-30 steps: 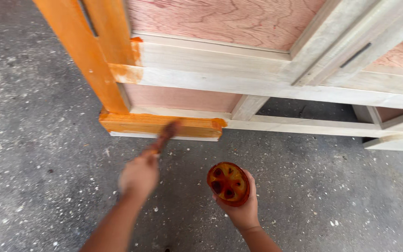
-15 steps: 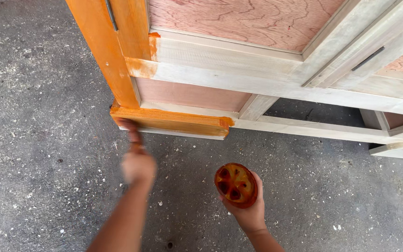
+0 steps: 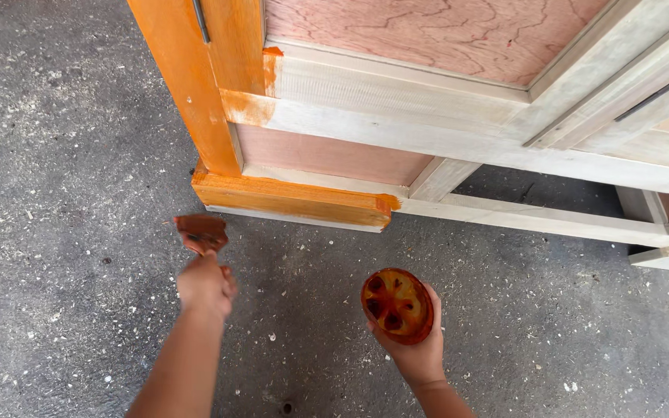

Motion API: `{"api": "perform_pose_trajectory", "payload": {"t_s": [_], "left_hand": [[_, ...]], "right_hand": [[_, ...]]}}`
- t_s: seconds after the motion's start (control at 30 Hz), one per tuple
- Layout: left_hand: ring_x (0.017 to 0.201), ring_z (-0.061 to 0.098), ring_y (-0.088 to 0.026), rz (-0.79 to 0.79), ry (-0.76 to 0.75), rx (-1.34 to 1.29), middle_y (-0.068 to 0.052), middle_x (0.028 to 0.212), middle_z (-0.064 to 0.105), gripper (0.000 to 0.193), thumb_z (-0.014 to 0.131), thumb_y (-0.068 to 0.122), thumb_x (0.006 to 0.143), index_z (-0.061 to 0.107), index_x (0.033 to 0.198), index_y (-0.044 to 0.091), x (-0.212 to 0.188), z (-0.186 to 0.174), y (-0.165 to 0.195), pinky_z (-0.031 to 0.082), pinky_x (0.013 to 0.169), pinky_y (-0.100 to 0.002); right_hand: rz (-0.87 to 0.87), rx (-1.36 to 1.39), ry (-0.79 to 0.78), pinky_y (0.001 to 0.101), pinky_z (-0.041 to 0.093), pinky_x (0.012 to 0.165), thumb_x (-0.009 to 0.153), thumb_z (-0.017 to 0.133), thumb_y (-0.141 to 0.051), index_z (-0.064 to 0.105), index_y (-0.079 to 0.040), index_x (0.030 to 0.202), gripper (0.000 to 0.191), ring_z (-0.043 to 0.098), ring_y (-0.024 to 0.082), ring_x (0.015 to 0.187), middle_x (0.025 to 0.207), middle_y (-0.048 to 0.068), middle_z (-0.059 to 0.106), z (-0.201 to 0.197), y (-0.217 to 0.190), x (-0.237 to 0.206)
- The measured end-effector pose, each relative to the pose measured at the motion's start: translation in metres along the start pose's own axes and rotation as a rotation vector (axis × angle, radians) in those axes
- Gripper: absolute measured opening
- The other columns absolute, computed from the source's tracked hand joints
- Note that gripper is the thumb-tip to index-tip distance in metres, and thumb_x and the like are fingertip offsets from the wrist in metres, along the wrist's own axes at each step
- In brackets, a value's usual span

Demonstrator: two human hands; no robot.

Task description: The person applies orange paint or stain to the base rail and legs of an unfinished wooden cabinet frame using a brush, dipping the brush into a paint can held in the other hand. They work along the lower edges of the frame, coating the bare wood sections section by section.

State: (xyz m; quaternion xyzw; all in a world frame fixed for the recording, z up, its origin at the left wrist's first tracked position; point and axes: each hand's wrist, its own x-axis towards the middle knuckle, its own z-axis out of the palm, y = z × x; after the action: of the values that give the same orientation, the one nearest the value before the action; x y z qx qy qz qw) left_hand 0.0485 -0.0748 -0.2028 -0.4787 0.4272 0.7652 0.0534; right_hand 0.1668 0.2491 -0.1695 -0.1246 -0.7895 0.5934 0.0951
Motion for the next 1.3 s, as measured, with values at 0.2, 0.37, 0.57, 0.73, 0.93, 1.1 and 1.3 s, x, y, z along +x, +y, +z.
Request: {"api": "perform_pose_trajectory", "payload": {"t_s": [0.2, 0.37, 0.57, 0.73, 0.93, 1.1, 1.3], "left_hand": [[0.049, 0.031, -0.011, -0.103, -0.058, -0.162, -0.003, 0.072, 0.044, 0.016, 0.048, 0.028, 0.107, 0.044, 0.102, 0.014, 0.001, 0.015, 0.026, 0.026, 0.046, -0.028], [0.05, 0.033, -0.01, -0.101, -0.003, -0.192, -0.003, 0.072, 0.044, 0.012, 0.048, 0.024, 0.107, 0.046, 0.105, 0.013, -0.003, 0.02, 0.031, 0.027, 0.047, -0.027], [0.051, 0.034, -0.011, -0.078, 0.025, -0.167, -0.003, 0.071, 0.044, 0.013, 0.05, 0.023, 0.107, 0.046, 0.103, 0.011, -0.002, 0.024, 0.037, 0.027, 0.047, -0.028], [0.05, 0.033, -0.01, -0.083, 0.016, -0.212, -0.002, 0.07, 0.044, 0.012, 0.05, 0.026, 0.105, 0.048, 0.1, 0.015, 0.004, 0.034, 0.02, 0.026, 0.047, -0.028], [0.045, 0.038, -0.012, -0.131, -0.123, -0.134, -0.004, 0.068, 0.048, 0.024, 0.057, 0.03, 0.102, 0.047, 0.088, 0.013, -0.006, 0.066, -0.043, 0.029, 0.04, -0.028], [0.041, 0.037, -0.012, -0.181, -0.37, 0.078, -0.004, 0.065, 0.047, 0.013, 0.062, 0.027, 0.098, 0.061, 0.094, 0.014, -0.051, 0.115, -0.114, 0.026, 0.036, -0.03], [0.045, 0.037, -0.012, -0.148, -0.376, -0.107, -0.004, 0.066, 0.048, 0.014, 0.062, 0.025, 0.098, 0.054, 0.098, 0.015, -0.035, 0.099, -0.085, 0.026, 0.037, -0.028]], "right_hand": [[0.019, -0.089, 0.008, 0.0387, 0.054, 0.106, 0.061, 0.094, -0.012, 0.035, -0.009, 0.143, 0.102, 0.059, 0.024, 0.128, 0.136, 0.01, 0.056, -0.006, -0.002, 0.002], [0.042, -0.052, 0.008, 0.0389, 0.055, 0.105, 0.059, 0.094, -0.012, 0.034, -0.01, 0.144, 0.103, 0.059, 0.024, 0.129, 0.136, 0.01, 0.056, -0.009, -0.004, 0.001], [0.101, 0.005, 0.015, 0.0386, 0.055, 0.105, 0.06, 0.092, -0.011, 0.032, -0.011, 0.146, 0.105, 0.06, 0.023, 0.128, 0.137, 0.009, 0.057, -0.014, -0.006, 0.0], [0.068, -0.031, 0.014, 0.0387, 0.054, 0.106, 0.06, 0.093, -0.01, 0.032, -0.01, 0.145, 0.105, 0.059, 0.024, 0.129, 0.137, 0.01, 0.056, -0.015, -0.006, 0.001], [0.055, 0.015, 0.009, 0.038, 0.055, 0.105, 0.06, 0.092, -0.011, 0.031, -0.01, 0.146, 0.105, 0.06, 0.023, 0.128, 0.137, 0.009, 0.056, -0.013, -0.003, 0.001], [-0.019, 0.01, 0.004, 0.0367, 0.055, 0.105, 0.063, 0.093, -0.01, 0.034, -0.008, 0.145, 0.101, 0.061, 0.023, 0.127, 0.136, 0.01, 0.058, -0.012, -0.004, 0.001], [-0.016, 0.057, 0.026, 0.038, 0.054, 0.105, 0.062, 0.093, -0.01, 0.034, -0.008, 0.145, 0.102, 0.061, 0.023, 0.126, 0.136, 0.01, 0.058, -0.015, -0.01, 0.005]]}}
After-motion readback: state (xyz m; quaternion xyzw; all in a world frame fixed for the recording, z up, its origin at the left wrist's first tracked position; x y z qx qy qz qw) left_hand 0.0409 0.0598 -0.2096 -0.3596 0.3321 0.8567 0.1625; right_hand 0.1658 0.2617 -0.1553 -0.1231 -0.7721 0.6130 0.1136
